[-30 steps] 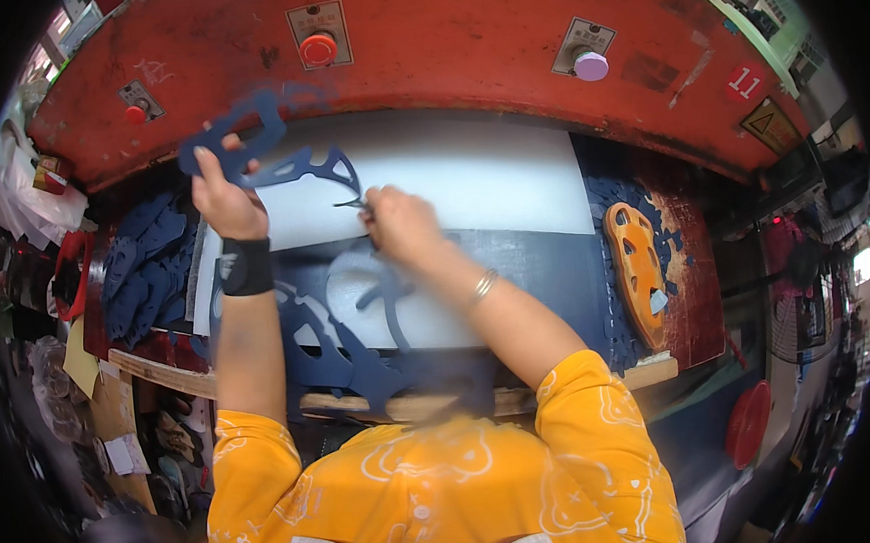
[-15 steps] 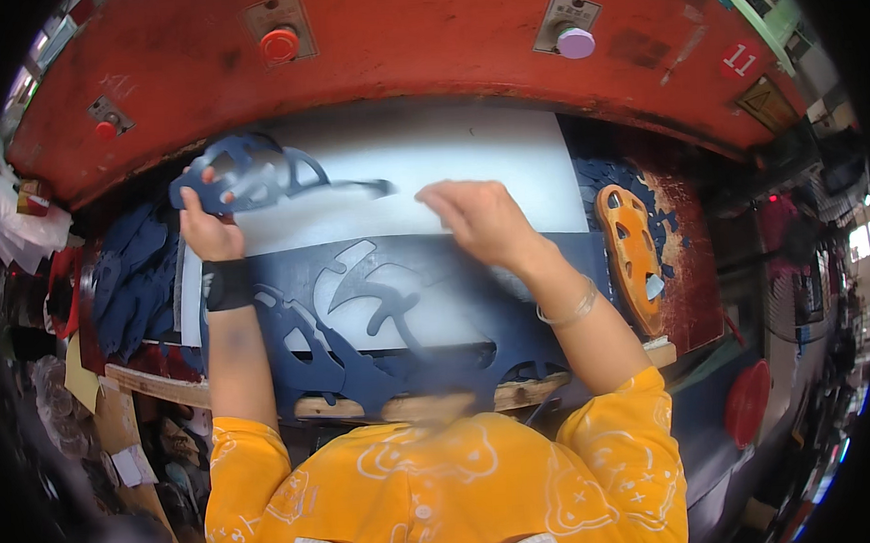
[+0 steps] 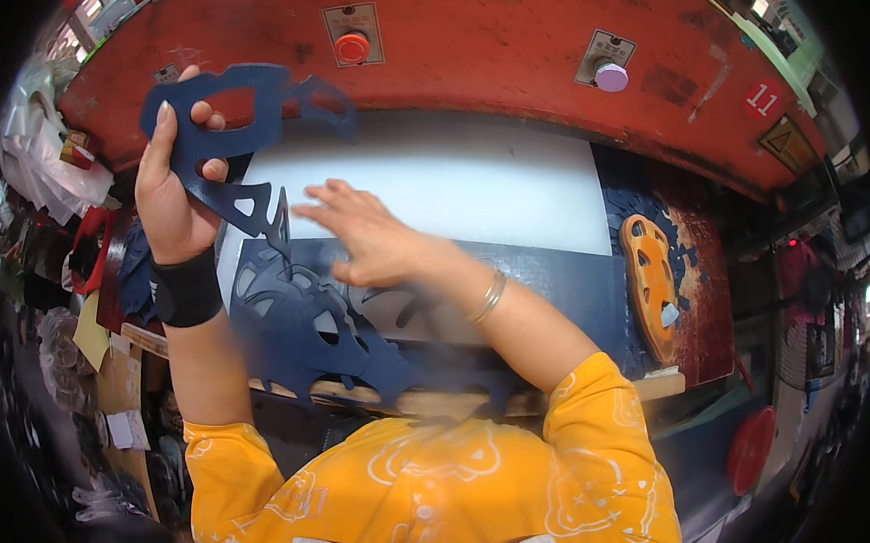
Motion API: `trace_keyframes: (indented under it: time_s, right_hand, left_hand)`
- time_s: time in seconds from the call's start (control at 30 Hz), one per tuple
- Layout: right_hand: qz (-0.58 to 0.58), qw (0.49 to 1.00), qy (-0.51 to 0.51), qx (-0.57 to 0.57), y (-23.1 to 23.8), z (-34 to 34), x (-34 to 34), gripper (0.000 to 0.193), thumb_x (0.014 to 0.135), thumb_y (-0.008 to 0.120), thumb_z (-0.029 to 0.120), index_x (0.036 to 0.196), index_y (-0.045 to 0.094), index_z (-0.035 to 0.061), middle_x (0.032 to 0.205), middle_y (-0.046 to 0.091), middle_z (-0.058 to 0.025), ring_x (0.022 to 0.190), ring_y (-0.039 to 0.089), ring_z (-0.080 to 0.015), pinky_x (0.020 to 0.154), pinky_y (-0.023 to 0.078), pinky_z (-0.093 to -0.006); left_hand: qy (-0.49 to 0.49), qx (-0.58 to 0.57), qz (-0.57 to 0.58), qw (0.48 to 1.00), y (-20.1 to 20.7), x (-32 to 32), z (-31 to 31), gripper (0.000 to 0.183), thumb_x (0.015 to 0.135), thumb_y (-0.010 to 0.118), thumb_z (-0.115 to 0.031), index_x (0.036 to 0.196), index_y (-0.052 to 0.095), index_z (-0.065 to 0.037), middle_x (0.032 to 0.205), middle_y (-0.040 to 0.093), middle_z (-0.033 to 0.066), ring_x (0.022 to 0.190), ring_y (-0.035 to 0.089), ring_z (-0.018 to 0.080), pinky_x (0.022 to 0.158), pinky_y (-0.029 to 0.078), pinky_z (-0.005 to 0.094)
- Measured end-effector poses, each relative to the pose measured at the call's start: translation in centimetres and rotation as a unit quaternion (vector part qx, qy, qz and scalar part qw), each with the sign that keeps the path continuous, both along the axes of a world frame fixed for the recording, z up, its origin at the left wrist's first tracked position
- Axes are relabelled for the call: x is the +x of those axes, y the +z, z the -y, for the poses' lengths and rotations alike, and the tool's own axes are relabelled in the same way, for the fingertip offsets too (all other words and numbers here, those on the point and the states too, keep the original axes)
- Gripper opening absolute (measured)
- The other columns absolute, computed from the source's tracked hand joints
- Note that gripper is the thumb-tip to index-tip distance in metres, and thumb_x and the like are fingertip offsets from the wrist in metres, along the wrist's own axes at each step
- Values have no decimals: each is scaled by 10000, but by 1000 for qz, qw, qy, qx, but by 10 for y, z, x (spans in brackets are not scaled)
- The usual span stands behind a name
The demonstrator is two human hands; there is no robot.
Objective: The person repeatedly rubs a wooden tool against a dark blue sheet on a red machine, then removes cut-out shapes and stacks them. The person also places some cut-out shapes into a plastic bag.
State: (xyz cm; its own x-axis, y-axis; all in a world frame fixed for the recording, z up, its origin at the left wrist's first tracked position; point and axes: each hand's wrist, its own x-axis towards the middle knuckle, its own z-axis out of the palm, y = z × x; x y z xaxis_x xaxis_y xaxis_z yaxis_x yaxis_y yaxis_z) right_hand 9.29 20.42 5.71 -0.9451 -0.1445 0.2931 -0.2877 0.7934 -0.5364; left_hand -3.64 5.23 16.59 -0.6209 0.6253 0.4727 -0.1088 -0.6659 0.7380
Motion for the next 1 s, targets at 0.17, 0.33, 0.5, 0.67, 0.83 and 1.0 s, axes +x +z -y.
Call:
trace_keyframes:
  time_s: [0.17, 0.33, 0.5, 0.67, 0.83, 1.0]
  right_hand:
    - [-8, 997, 63, -44, -2, 24, -1, 506, 703, 648, 130, 1198, 560, 76, 1476, 344, -243, 1415, 225, -438, 1138, 217, -519]
    - [-46, 980, 135, -139, -1, 31, 4, 386, 752, 610, 89, 1138, 615, 84, 1298, 538, -186, 1294, 404, -393, 1073, 322, -477]
    - [74, 987, 87, -112, -6, 26, 17, 400, 809, 534, 30, 1201, 601, 67, 1004, 681, -158, 968, 629, -348, 862, 498, -413]
    - [-11, 988, 19, -153, -7, 25, 28, 370, 851, 488, 27, 1201, 601, 64, 865, 673, -186, 804, 638, -381, 740, 508, -442]
    - [113, 975, -84, -173, -1, 26, 17, 398, 842, 477, 36, 1224, 589, 59, 787, 676, -188, 750, 670, -347, 735, 535, -421]
    - [59, 995, -64, -43, -10, 29, 7, 309, 859, 592, 148, 1148, 634, 50, 752, 668, -185, 709, 673, -331, 714, 545, -408]
  left_hand:
    - [-49, 1, 20, 999, 22, 6, 9, 430, 1034, 411, -287, 1398, 420, -58, 999, 638, 32, 960, 603, 137, 527, 467, 196]
    - [-163, 29, 63, 984, 19, 1, 20, 417, 1040, 393, -289, 1409, 405, -93, 1005, 627, 26, 978, 585, 146, 523, 452, 180]
    - [-159, 67, 78, 982, 13, -22, 47, 403, 1050, 365, -267, 1410, 399, -89, 1028, 618, 36, 1010, 561, 164, 517, 442, 175]
    - [-99, 101, 97, 985, 7, -40, 74, 389, 1048, 371, -246, 1398, 410, -80, 1027, 608, 45, 1005, 552, 147, 490, 412, 155]
    - [-15, 125, 109, 986, -15, -59, 93, 362, 1049, 367, -240, 1352, 446, -58, 1032, 614, 54, 983, 570, 139, 496, 408, 165]
    - [85, 154, 161, 971, -27, -96, 127, 303, 1047, 361, -226, 1208, 514, -21, 1023, 618, 81, 936, 594, 138, 522, 414, 178]
